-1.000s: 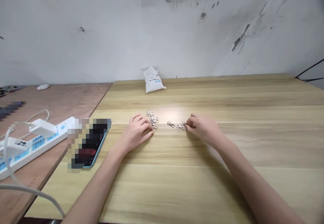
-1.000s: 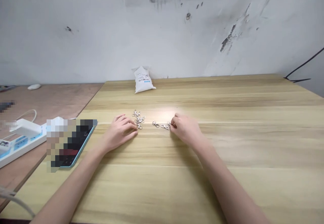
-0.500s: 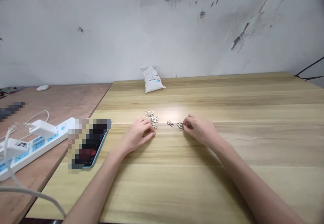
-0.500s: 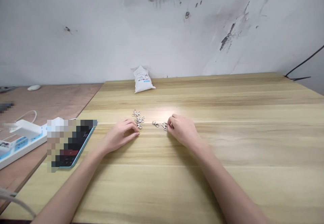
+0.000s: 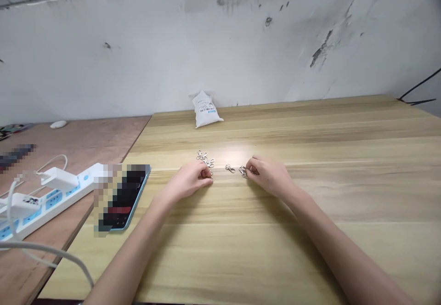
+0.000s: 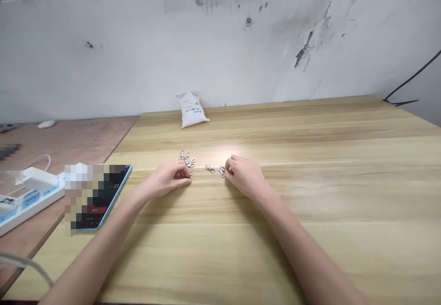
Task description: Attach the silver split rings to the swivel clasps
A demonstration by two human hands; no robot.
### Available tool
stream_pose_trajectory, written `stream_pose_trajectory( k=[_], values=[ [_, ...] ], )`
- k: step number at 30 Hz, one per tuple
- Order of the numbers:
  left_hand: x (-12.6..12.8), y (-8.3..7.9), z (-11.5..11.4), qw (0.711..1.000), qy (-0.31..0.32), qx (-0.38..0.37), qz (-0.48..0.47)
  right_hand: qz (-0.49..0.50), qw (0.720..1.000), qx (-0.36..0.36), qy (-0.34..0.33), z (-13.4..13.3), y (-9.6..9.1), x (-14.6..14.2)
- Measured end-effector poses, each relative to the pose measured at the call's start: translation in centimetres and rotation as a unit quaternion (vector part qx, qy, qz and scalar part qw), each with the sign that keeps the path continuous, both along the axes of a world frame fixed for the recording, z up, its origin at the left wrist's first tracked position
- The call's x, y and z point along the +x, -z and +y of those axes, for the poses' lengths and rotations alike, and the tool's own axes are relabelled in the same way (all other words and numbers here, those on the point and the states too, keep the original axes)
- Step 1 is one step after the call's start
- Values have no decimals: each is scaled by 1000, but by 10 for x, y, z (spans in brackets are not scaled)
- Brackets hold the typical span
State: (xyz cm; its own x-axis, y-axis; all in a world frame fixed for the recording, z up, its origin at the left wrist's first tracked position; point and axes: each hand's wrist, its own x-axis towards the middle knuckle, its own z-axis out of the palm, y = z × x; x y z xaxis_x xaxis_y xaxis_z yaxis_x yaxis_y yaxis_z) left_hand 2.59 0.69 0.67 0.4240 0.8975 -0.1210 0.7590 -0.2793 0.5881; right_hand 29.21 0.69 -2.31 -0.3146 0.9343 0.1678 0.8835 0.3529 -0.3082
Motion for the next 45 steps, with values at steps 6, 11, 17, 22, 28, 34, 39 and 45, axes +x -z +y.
stream_pose_trajectory(
  k=[6, 11, 17, 22, 28, 34, 39, 45],
  values=[
    [3, -1, 8, 997, -9, -78, -3, 10, 1000, 7, -9, 0, 0, -2],
    [1, 2, 2, 999, -23, -32, -31, 65, 996, 56, -25, -1, 0, -6],
    [4, 4, -6, 988, 32, 126, -82, 141, 974, 116, -132, -7, 2, -17],
    [7, 9, -7, 978, 80, 185, -48, 123, 967, 132, -180, -13, 5, -28],
    [9, 13, -6, 969, 102, 227, -12, 105, 970, 118, -183, -14, 6, -31],
    [8, 16, -6, 967, 84, 239, -10, 104, 972, 109, -181, -15, 9, -32],
    [6, 19, -6, 970, 65, 230, -44, 114, 971, 111, -180, -15, 8, -32],
    [7, 20, -8, 976, 23, 206, -70, 101, 972, 133, -168, -12, 10, -30]
  ],
)
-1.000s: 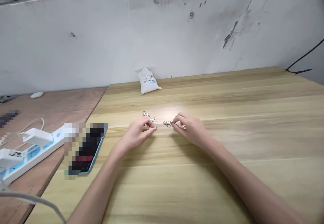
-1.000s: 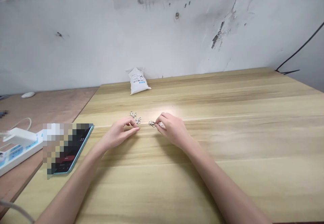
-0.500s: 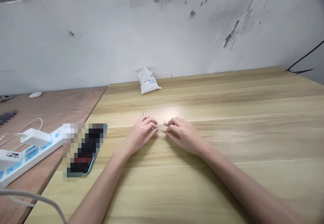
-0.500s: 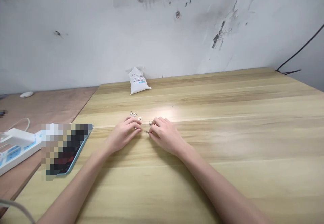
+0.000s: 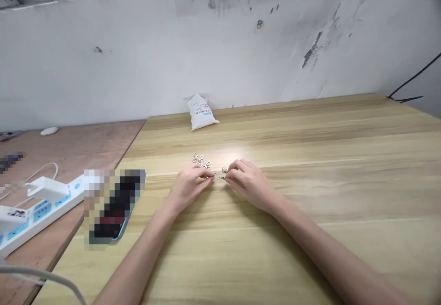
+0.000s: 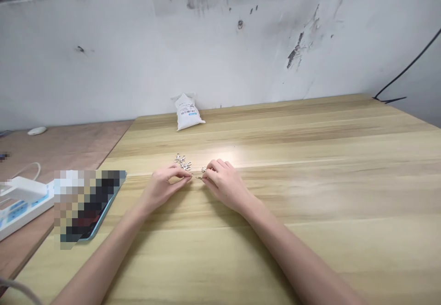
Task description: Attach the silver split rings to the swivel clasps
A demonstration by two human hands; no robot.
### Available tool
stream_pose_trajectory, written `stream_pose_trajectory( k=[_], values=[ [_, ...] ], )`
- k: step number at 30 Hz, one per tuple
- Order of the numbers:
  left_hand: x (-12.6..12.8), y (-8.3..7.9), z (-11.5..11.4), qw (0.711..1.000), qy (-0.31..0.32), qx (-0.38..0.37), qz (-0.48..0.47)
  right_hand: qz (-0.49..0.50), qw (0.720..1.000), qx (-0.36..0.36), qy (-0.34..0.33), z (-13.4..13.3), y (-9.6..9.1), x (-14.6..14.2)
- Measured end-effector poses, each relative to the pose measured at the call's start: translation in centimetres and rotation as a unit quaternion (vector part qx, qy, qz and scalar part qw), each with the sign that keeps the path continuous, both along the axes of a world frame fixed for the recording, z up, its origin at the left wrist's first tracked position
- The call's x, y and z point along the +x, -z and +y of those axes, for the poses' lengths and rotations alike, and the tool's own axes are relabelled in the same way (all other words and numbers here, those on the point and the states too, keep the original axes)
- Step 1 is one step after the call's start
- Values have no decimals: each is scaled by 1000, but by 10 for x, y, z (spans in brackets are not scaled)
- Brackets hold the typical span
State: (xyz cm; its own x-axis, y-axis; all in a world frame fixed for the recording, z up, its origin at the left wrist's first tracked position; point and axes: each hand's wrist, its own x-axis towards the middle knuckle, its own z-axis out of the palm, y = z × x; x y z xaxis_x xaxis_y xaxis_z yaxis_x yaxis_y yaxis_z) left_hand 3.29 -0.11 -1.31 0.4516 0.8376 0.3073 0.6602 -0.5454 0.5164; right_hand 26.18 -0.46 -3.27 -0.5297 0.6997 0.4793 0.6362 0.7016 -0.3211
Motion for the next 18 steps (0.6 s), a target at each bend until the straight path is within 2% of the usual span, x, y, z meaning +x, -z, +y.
stream_pose_trajectory(
  k=[5, 10, 18],
  values=[
    [2, 2, 2, 997, 34, 63, -5, -30, 997, 61, 44, 2, 1, 2],
    [4, -1, 1, 997, 2, 81, 14, -33, 990, 122, 62, 3, -2, 3],
    [6, -3, -2, 996, -9, 74, 48, -46, 991, 114, 49, 1, -2, 1]
  ],
)
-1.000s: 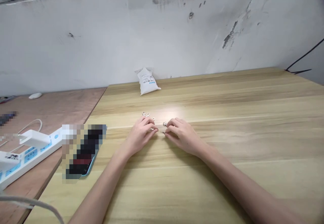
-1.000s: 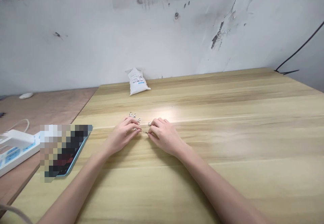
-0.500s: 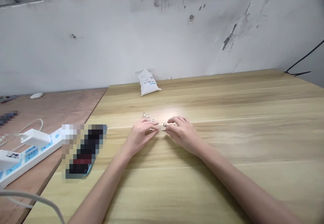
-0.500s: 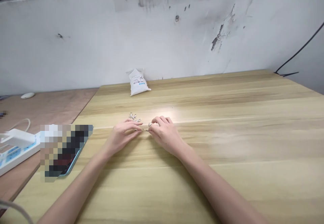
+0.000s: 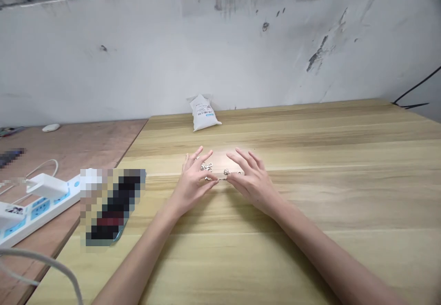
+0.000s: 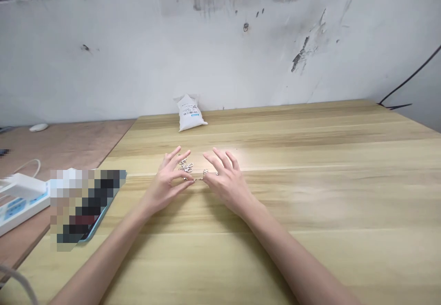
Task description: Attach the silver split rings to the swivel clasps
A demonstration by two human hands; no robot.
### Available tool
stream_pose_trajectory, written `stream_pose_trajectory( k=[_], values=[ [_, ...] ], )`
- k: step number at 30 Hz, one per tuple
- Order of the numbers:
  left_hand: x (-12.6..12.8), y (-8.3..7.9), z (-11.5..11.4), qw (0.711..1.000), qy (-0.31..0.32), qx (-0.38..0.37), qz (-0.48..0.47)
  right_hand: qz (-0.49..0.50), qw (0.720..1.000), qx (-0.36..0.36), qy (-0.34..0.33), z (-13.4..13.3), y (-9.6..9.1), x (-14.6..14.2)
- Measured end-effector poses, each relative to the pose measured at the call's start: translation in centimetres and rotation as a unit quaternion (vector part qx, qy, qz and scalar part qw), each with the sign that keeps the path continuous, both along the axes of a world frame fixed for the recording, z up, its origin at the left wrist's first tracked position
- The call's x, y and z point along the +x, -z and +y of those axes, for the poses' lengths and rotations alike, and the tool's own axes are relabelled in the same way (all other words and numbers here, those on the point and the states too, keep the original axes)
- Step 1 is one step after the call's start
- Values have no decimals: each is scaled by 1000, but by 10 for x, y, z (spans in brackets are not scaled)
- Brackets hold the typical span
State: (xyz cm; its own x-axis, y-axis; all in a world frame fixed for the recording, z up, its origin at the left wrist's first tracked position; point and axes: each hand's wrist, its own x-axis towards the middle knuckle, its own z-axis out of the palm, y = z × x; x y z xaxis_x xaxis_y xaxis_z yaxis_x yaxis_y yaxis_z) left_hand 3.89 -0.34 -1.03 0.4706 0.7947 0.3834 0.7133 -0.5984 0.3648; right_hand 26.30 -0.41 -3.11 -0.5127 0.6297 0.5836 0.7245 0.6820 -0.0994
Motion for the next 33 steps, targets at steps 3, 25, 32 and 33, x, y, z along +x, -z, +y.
stream_pose_trajectory(
  k=[3, 25, 32, 33],
  values=[
    [0, 1, 0, 1000, -4, 4, 5, -3, 1000, -5, 3, 1, 0, 1],
    [3, 0, -2, 1000, -6, 20, 21, -39, 999, -30, -3, 0, 3, -1],
    [1, -2, -1, 999, -22, 26, 41, -38, 999, 7, -1, 1, 8, -1],
    [1, -2, -1, 999, -21, 25, 42, -41, 999, 11, 0, 1, 8, -1]
  ],
)
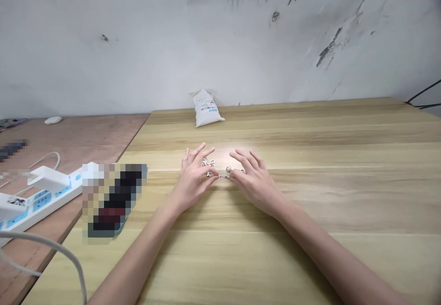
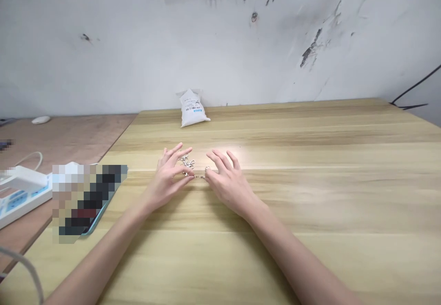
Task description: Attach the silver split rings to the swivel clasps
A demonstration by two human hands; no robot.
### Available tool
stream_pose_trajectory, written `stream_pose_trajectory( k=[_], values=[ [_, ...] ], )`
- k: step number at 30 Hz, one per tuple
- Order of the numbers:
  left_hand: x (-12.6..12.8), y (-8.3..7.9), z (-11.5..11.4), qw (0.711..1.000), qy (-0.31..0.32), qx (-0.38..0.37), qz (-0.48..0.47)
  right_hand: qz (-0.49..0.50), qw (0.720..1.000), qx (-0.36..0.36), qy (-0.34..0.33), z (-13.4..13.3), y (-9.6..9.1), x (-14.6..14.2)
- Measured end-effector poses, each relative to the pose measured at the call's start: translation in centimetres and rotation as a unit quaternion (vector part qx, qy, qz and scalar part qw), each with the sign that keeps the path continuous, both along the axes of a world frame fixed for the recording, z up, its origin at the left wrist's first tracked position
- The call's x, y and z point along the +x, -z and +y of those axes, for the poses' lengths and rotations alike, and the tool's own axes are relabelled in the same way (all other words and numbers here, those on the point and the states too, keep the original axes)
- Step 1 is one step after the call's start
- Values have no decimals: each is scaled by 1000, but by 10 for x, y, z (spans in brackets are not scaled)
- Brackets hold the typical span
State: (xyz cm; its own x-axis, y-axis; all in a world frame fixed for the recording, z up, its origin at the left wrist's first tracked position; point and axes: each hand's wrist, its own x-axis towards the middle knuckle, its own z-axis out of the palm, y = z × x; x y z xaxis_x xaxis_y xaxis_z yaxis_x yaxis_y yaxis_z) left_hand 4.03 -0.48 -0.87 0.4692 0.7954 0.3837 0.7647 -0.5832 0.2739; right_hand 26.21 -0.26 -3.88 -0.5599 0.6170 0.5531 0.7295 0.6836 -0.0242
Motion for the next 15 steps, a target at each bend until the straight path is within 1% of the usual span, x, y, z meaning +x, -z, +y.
stream_pose_trajectory(
  k=[4, 15],
  values=[
    [0, 1, -1, 1000, 7, -5, 3, -13, 1000, 12, 1, -1, 1, -1],
    [2, -1, -1, 1000, 7, 6, 5, -9, 1000, 18, -8, -2, 2, -1]
  ],
)
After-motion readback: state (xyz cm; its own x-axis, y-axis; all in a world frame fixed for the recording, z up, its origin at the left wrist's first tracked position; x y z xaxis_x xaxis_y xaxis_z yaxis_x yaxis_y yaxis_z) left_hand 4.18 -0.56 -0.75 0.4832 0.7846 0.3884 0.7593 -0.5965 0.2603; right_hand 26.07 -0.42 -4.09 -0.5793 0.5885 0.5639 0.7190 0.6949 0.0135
